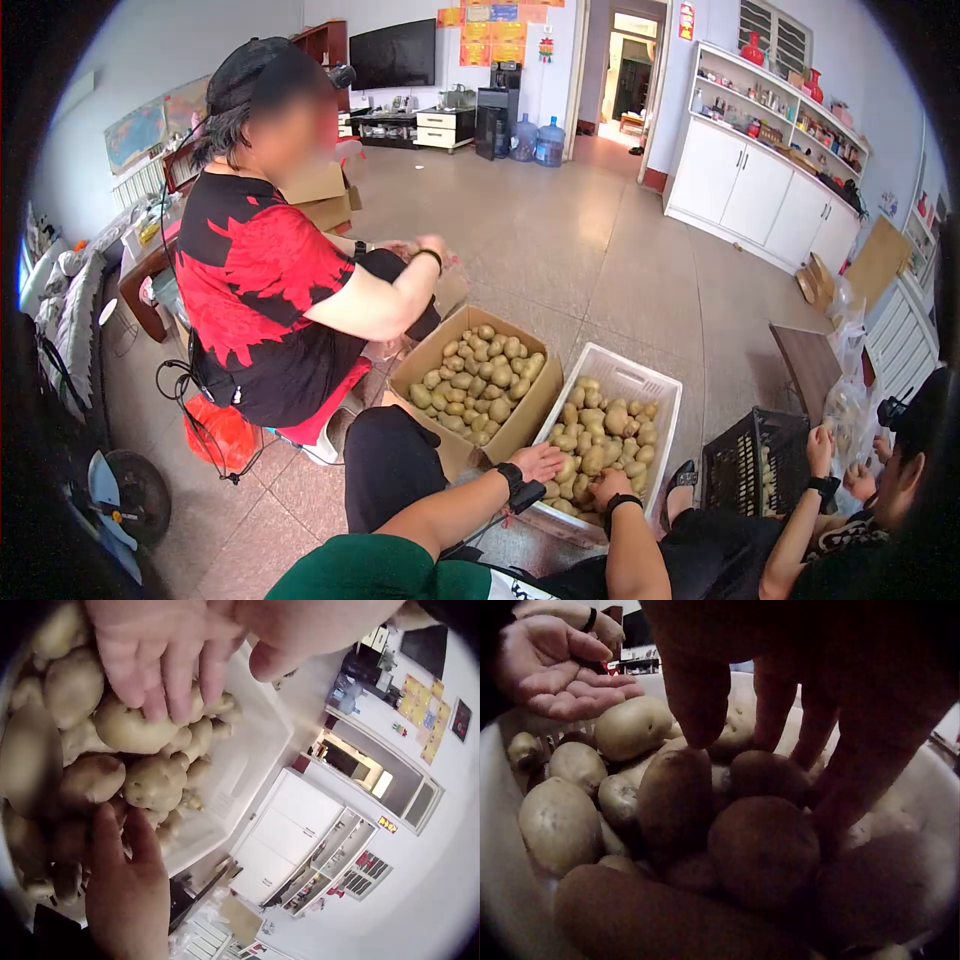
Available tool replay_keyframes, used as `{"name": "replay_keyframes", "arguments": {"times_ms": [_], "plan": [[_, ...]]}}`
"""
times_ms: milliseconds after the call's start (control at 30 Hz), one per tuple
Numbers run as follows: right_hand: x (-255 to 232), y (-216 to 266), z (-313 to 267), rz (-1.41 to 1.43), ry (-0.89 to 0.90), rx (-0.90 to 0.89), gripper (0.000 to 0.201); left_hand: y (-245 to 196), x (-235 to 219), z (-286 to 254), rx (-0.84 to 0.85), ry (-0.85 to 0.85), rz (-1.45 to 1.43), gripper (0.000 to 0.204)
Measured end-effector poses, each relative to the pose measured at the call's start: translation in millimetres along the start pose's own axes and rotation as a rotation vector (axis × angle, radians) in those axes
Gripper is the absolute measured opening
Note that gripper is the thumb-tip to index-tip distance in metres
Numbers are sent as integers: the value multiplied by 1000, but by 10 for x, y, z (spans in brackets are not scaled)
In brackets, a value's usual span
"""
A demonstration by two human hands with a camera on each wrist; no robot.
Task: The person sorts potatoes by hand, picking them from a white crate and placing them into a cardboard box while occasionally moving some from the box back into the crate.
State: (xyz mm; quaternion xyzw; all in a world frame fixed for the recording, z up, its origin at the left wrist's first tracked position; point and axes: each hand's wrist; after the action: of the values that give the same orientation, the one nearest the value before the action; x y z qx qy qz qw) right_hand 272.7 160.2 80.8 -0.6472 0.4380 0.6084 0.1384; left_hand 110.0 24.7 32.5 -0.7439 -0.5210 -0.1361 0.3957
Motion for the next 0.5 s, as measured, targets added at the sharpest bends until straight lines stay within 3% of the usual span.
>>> {"name": "replay_keyframes", "arguments": {"times_ms": [167, 267, 367, 500], "plan": [[-200, 146, -184, -51, 87, 22, 49, 39, -15, -21, 16, 5, 41, 50], [-131, 70, -122, -96, 90, -6, 64, 40, -18, -39, 15, 17, 38, 49], [-105, 19, -78, -10, 166, 11, 68, 35, -36, -31, 19, 34, 45, 49], [-89, 80, -96, -20, 118, -8, 67, 28, -24, -55, 5, 49, 11, 49]]}}
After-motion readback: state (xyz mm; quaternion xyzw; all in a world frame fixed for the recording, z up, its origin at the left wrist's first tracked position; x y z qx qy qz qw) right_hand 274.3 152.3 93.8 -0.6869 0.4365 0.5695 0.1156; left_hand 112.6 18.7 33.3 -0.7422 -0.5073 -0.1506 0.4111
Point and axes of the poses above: each hand's wrist, its own z-axis towards the middle knuckle, its own x-axis out of the palm, y = z × x, and after that the axes turned 6 degrees about -y, right-handed
